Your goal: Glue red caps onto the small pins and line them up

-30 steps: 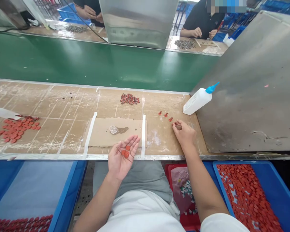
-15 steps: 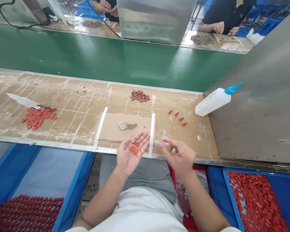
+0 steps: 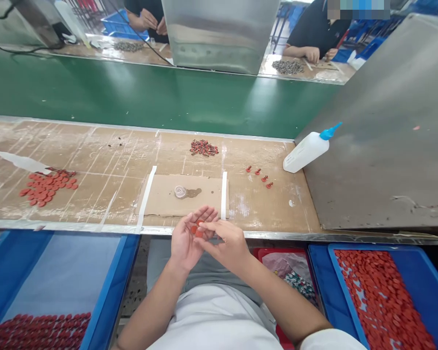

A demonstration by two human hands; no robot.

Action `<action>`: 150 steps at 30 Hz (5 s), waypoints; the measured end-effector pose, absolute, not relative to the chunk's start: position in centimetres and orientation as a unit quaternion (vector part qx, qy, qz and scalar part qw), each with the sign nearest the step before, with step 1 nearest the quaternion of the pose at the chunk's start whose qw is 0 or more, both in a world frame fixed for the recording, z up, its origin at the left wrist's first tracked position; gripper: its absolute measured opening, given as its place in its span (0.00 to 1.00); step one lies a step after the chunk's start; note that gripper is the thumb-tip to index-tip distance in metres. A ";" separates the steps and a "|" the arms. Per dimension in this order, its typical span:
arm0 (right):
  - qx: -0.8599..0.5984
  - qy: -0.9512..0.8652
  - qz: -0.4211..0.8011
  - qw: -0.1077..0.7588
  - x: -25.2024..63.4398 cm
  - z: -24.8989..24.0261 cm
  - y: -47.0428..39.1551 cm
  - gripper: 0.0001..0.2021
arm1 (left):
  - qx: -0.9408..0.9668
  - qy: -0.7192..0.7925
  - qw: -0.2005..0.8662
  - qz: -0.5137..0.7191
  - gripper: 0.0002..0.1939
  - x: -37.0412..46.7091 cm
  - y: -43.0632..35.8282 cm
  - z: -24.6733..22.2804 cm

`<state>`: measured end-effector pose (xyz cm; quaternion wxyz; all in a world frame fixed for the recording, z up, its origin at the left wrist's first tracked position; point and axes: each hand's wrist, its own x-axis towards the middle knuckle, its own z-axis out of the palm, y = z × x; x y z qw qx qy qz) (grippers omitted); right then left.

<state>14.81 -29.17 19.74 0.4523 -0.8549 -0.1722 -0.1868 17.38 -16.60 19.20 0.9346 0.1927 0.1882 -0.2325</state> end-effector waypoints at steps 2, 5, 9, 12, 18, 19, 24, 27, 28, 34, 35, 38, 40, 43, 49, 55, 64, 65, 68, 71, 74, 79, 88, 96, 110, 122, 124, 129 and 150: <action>-0.852 -0.148 -0.219 0.452 14.8 20.1 -29.4 0.17 | 0.212 0.192 0.924 -0.252 0.15 17.0 -16.3 18.8; -0.856 -0.159 -0.268 0.413 14.8 20.2 -30.1 0.18 | 0.247 0.152 0.909 -0.298 0.13 16.5 -15.7 18.4; -0.873 -0.230 -0.263 0.340 14.7 19.6 -31.2 0.16 | 0.293 0.131 0.886 -0.334 0.12 16.3 -15.0 18.1; -0.878 -0.280 -0.255 0.294 14.7 19.3 -31.7 0.14 | 0.312 0.168 0.871 -0.340 0.12 16.4 -14.7 17.7; -0.875 -0.346 -0.227 0.251 15.1 20.0 -32.3 0.16 | 0.304 0.192 0.879 -0.314 0.10 16.1 -14.8 17.2; -0.874 -0.346 -0.232 0.252 15.1 20.0 -32.3 0.16 | 0.305 0.189 0.882 -0.306 0.10 16.0 -14.9 17.3; -0.870 -0.306 -0.291 0.256 15.2 19.5 -31.5 0.17 | 0.307 0.175 0.899 -0.258 0.10 15.6 -15.4 18.0; -0.871 -0.306 -0.301 0.240 15.3 19.3 -30.6 0.19 | 0.303 0.195 0.905 -0.226 0.11 15.5 -15.4 18.0; -0.871 -0.315 -0.294 0.236 15.4 19.4 -30.4 0.20 | 0.301 0.200 0.907 -0.216 0.11 15.5 -15.2 18.0; -0.873 -0.319 -0.237 0.283 19.9 21.4 -30.5 0.13 | 0.283 0.244 0.916 -0.147 0.11 16.0 -12.9 18.0; -0.880 -0.274 -0.268 0.280 21.8 21.7 -30.7 0.08 | 0.280 0.251 0.916 -0.139 0.11 16.1 -12.3 18.0; -0.922 -0.129 -0.257 0.258 28.8 21.4 -31.0 0.11 | 0.273 0.261 0.919 -0.117 0.11 16.1 -11.0 18.1; -0.954 -0.095 -0.176 0.225 33.5 20.6 -30.8 0.15 | 0.269 0.264 0.920 -0.107 0.11 15.9 -10.4 18.1; -0.974 -0.083 -0.097 0.190 38.6 19.1 -30.2 0.14 | 0.268 0.266 0.920 -0.104 0.10 15.3 -9.6 18.1; -0.968 -0.111 -0.041 0.219 41.6 18.0 -30.0 0.06 | 0.274 0.256 0.921 -0.105 0.12 14.5 -8.3 18.1; -0.925 -0.098 -0.031 0.366 40.0 17.9 -31.0 0.12 | 0.257 0.246 0.930 -0.089 0.11 15.0 -7.5 18.4; -0.711 0.068 -0.022 0.699 33.0 17.3 -30.9 0.23 | 0.232 0.239 0.938 -0.094 0.11 15.6 -8.0 18.3; -0.717 0.069 -0.035 0.693 32.3 17.3 -30.4 0.23 | 0.230 0.242 0.938 -0.093 0.11 15.6 -8.2 18.2; -0.736 0.035 -0.059 0.674 30.6 17.5 -28.5 0.19 | 0.231 0.240 0.938 -0.093 0.10 15.7 -8.5 18.0; -0.752 -0.013 -0.074 0.655 29.6 17.4 -26.5 0.16 | 0.238 0.231 0.939 -0.095 0.11 15.7 -8.6 17.8; -0.775 -0.053 -0.107 0.621 29.1 17.0 -25.1 0.15 | 0.243 0.230 0.938 -0.094 0.12 15.6 -8.5 17.7; -0.826 -0.123 -0.177 0.520 29.1 16.2 -24.5 0.12 | 0.249 0.225 0.938 -0.083 0.11 15.3 -8.3 17.6; -0.803 -0.282 -0.271 0.449 29.9 15.5 -24.5 0.07 | 0.250 0.221 0.939 -0.078 0.10 15.5 -8.1 17.3; -0.803 -0.323 -0.274 0.420 30.3 15.4 -24.6 0.08 | 0.245 0.217 0.941 -0.082 0.09 15.6 -8.2 17.2; -0.605 0.050 -0.049 0.793 29.1 18.2 -24.4 0.12 | 0.240 0.231 0.941 -0.064 0.11 16.5 -8.2 18.2; -0.584 0.050 -0.057 0.808 21.6 22.8 -23.9 0.09 | 0.239 0.170 0.952 -0.085 0.08 17.1 -11.3 21.5; -0.619 0.020 -0.105 0.778 20.7 22.5 -23.6 0.09 | 0.236 0.167 0.953 -0.086 0.08 17.1 -11.6 21.6; -0.668 -0.028 -0.124 0.734 19.5 21.8 -23.2 0.10 | 0.245 0.171 0.951 -0.082 0.09 16.9 -11.8 21.4; -0.741 -0.120 -0.203 0.629 19.1 20.7 -23.0 0.15 | 0.256 0.174 0.949 -0.059 0.08 16.6 -11.3 20.8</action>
